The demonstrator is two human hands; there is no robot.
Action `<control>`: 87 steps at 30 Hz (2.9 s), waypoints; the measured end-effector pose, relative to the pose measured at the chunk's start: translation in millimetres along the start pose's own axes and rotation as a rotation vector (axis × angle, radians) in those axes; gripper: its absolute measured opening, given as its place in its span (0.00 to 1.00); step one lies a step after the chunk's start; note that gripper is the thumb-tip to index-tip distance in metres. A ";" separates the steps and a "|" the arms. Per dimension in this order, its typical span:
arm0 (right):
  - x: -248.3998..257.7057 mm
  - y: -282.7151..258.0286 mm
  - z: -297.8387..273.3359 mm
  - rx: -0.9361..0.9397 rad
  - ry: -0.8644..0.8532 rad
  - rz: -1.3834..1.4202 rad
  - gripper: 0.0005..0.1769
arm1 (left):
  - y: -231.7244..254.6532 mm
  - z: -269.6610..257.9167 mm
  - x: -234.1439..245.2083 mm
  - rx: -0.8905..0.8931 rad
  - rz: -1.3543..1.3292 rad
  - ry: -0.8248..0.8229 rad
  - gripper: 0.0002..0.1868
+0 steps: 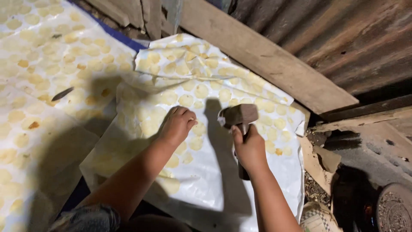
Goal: The person fries cassava pieces in a pan on a portable gas stove using a wire skimmer. They then peel the fried pieces with a stone on a cutting board and flatten them into chips using a hammer on a white sheet.
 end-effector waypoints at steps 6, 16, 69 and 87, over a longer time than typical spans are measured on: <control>-89.3 50.4 44.9 0.029 -0.043 -0.144 0.30 | 0.8 7.8 6.5 0.054 -0.054 -0.076 0.12; -69.4 42.3 25.8 0.003 -0.065 -0.120 0.31 | 4.2 14.8 6.0 0.036 -0.024 0.032 0.07; -97.3 10.5 49.5 0.076 -0.126 -0.117 0.31 | 20.0 -17.6 12.8 0.273 0.126 -0.161 0.27; -87.6 120.2 -36.9 -0.002 -0.024 0.347 0.24 | -77.0 53.1 3.7 -0.076 0.157 -0.285 0.38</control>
Point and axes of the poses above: each hand's wrist, its own z-axis towards the middle knuckle, its own x-axis out of the back of the hand, y = z × x, the point moved 7 cm from there along z, towards the middle knuckle, and after that the axes turned 7 degrees about -z, right-handed, at the moved point
